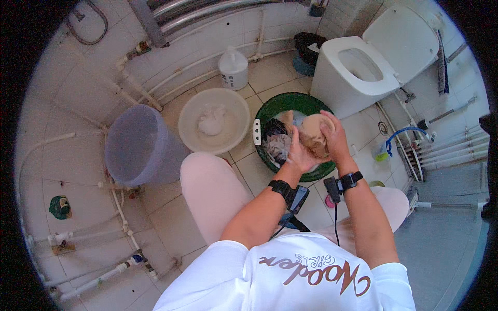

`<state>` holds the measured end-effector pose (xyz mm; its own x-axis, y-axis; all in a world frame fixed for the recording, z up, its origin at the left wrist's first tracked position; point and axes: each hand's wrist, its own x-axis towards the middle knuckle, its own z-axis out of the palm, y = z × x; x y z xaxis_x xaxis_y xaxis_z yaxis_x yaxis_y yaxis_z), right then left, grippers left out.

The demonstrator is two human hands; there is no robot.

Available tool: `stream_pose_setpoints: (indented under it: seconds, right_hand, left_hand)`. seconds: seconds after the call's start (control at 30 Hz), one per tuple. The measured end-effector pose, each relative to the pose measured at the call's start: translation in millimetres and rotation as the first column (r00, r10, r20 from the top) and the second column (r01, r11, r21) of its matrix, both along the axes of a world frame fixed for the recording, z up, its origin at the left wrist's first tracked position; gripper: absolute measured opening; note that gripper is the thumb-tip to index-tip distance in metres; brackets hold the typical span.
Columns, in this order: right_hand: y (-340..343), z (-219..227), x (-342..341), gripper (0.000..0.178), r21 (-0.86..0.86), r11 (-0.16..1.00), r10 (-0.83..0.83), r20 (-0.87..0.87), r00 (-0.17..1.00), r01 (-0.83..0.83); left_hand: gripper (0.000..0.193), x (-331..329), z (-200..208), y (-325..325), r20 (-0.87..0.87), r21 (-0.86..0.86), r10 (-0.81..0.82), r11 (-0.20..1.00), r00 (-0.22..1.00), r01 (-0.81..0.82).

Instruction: The person sits on the bathroom floor and hand-washes several pieces of clothing in a green basin filled with soapy water. They scrub, rinse, and wring out each item before placing it into a white basin beside them.

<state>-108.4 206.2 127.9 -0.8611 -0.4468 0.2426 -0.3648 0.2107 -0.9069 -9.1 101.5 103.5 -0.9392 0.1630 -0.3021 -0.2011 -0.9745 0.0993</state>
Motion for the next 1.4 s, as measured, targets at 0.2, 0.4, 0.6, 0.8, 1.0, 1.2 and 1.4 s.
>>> stream_pose_setpoints:
  seconds: [0.2,0.4,0.6,0.8,1.0,1.2,1.4]
  right_hand:
    - [-16,23,81,0.021,0.384,0.923,0.233,-0.568,0.789,0.004]
    - [-20,28,54,0.026,0.407,0.881,-0.121,-0.301,0.946,0.242]
    - [-26,17,66,0.019,0.322,0.9,0.024,-0.711,0.702,0.294]
    - [-12,25,42,0.028,0.523,0.835,-0.079,-0.191,0.978,0.169]
    - [-14,22,52,0.03,0.449,0.858,-0.028,-0.443,0.896,0.249]
    - [-19,46,56,0.021,0.557,0.809,0.011,-0.329,0.944,0.185]
    - [-19,28,65,0.022,0.526,0.818,0.168,-0.603,0.78,0.232]
  left_hand:
    - [0.039,-26,-38,-17,-0.154,-0.05,0.121,0.99,0.981,-0.13]
    - [0.023,-20,-33,19,0.03,-0.176,0.147,0.974,0.989,-0.139]
    - [0.034,-19,-8,-7,-0.103,-0.064,0.005,0.998,0.995,-0.012]
    - [0.039,-20,-30,16,-0.221,0.006,0.025,1.0,0.975,-0.024]
    - [0.038,-37,-34,3,-0.057,-0.036,-0.052,0.998,0.997,0.049]
    - [0.034,-23,-18,15,-0.066,-0.149,0.105,0.982,0.992,-0.114]
    - [0.035,-32,-28,-7,-0.169,-0.101,0.045,0.993,0.985,-0.062]
